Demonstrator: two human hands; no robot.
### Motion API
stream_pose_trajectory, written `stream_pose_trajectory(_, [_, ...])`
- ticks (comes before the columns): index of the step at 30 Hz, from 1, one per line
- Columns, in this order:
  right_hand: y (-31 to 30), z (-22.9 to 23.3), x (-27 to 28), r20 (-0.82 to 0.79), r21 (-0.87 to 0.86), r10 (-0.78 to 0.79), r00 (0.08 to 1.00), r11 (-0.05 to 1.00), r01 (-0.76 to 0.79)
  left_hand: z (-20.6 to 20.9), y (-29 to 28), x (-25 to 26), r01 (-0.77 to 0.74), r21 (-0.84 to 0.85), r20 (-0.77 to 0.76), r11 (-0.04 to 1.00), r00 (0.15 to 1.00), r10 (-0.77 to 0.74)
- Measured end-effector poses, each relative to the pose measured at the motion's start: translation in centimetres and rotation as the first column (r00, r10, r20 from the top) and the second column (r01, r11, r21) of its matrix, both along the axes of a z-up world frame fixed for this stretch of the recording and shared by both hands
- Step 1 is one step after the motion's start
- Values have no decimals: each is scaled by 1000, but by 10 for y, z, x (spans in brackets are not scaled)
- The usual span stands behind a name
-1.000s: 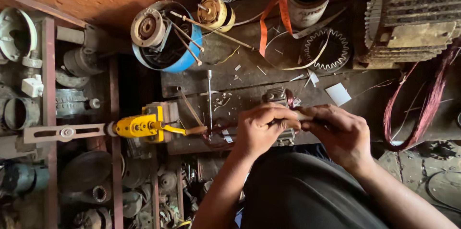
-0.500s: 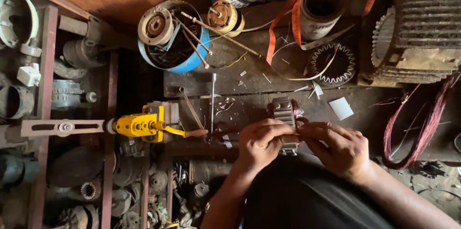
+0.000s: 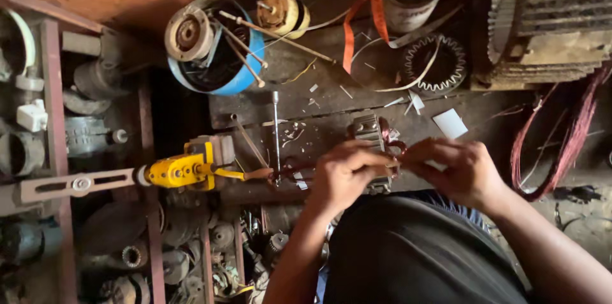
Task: The person winds a red copper wire around a motor stator core held in a yellow bench vise. They manually feed the wire through the slots of the stator, adjusting the tension and position of the core as needed.
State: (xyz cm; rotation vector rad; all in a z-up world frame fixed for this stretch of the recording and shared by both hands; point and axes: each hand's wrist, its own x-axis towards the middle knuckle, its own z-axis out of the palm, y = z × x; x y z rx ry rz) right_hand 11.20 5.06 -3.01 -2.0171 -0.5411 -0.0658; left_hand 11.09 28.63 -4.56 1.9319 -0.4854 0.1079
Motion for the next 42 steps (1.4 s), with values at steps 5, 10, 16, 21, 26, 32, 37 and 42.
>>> stream_pose_trajectory(5, [-20, -37, 13, -149, -127, -259, 954, 962, 241, -23, 32, 3, -394, -81, -280, 915, 890, 359])
stream_pose_trajectory(10, [0, -79, 17, 23, -100, -153, 988, 983, 155, -52, 34, 3, -313, 366, -82, 877, 927, 365])
stream_pose_trajectory(16, [15, -107, 14, -11, -97, -141, 990, 985, 140, -78, 12, 9, -166, 305, -303, 938, 917, 260])
stream_pose_trajectory(21, [12, -119, 13, -30, -82, -153, 988, 985, 150, -121, 4, 22, -606, -336, -882, 721, 472, -15])
stream_pose_trajectory(26, [9, -121, 14, -4, -104, -130, 992, 986, 128, -146, 17, 17, -270, 457, -207, 847, 894, 397])
stream_pose_trajectory(32, [5, -114, 15, 30, -145, -56, 998, 988, 60, -150, 22, 8, -260, 465, -473, 847, 735, 485])
stream_pose_trajectory(37, [6, -113, 20, 43, -143, 10, 999, 990, -4, -153, 20, 11, -349, 339, -660, 874, 573, 485])
stream_pose_trajectory(42, [10, -124, 28, -47, -96, 22, 999, 995, -27, -160, 22, 10, -276, 463, -501, 842, 703, 505])
